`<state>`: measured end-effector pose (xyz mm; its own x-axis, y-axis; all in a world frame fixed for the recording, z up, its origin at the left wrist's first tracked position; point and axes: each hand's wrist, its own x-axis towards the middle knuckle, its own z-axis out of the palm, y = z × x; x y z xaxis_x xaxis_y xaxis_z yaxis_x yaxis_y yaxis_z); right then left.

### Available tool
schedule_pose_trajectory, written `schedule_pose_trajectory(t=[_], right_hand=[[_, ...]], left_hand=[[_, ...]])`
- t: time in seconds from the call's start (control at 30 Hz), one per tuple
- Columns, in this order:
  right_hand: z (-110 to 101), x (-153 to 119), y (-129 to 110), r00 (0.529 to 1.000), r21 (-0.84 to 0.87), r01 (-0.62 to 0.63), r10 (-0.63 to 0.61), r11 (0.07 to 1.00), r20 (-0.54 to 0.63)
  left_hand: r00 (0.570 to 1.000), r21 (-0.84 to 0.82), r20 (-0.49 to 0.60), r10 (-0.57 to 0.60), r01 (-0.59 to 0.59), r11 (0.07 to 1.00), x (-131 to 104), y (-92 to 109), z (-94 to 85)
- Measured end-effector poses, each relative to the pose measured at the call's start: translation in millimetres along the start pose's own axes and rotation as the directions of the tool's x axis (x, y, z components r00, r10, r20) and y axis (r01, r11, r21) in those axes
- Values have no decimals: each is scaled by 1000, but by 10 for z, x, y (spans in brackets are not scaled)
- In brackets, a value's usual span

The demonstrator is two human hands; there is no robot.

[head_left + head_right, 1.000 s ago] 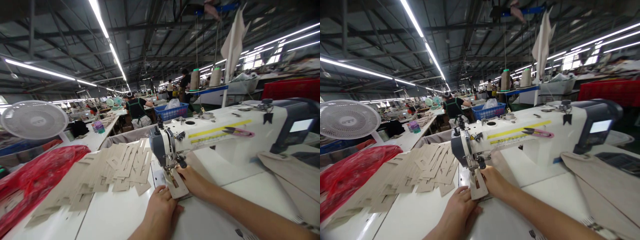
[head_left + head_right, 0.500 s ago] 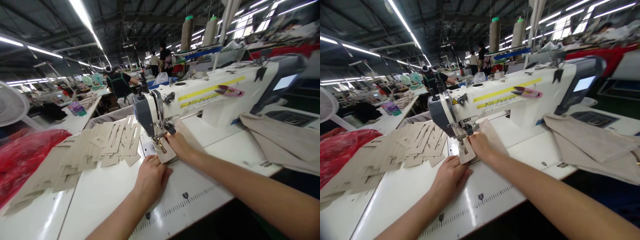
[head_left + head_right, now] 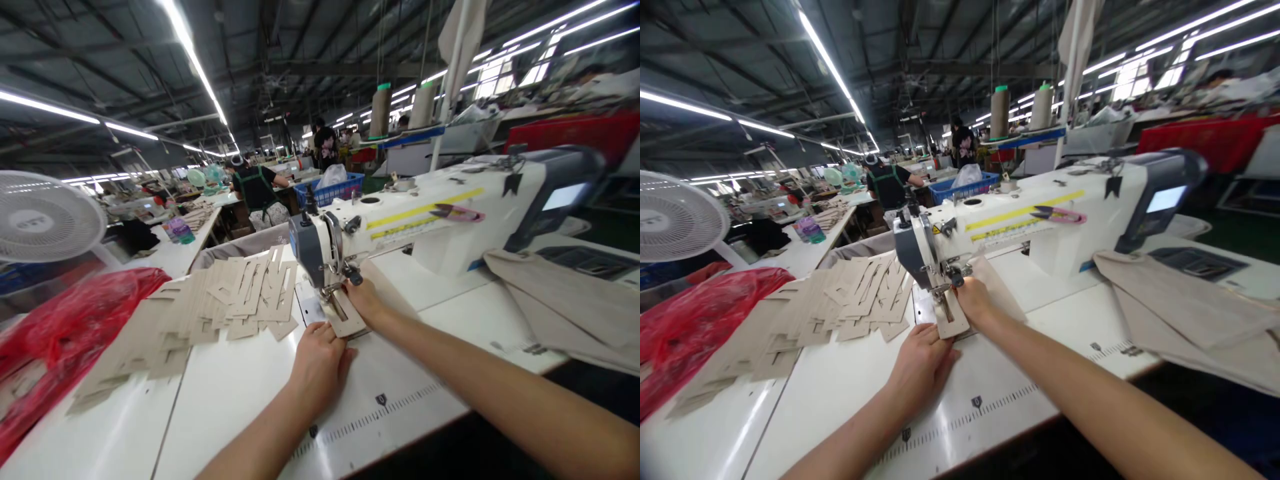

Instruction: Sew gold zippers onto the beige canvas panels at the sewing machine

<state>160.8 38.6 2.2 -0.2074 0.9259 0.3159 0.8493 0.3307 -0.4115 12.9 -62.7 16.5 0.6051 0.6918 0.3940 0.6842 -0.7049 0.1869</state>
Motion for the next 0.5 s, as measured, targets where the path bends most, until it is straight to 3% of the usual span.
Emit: schedule_pose_trajectory(t=[0.1,0.17,0.27,0.33,0.43,0.5], right_hand=[[-163,-231,-33,996,38,89,-89,995,6],[-251,-484,-36,977,72,213,-214,974,14],[-280,-844,-11,906,127,422,-422,898,-25],[-250,-979,4,891,143,455,-451,879,-61],[-211,-1013,6,908,166,418,-414,893,-63],[-212,-982,2,918,178,395,-394,901,-43]], left_hand=[[998,58,-51,-26,29,998,-67,7,-42],[993,112,-100,-70,81,990,-113,-6,-73],[983,124,-151,-109,129,984,-136,-50,-109],[993,91,-116,-32,43,995,-114,-85,-121],[991,62,-43,128,-125,990,-64,-131,-113],[982,86,-47,183,-178,980,-41,-161,-92]])
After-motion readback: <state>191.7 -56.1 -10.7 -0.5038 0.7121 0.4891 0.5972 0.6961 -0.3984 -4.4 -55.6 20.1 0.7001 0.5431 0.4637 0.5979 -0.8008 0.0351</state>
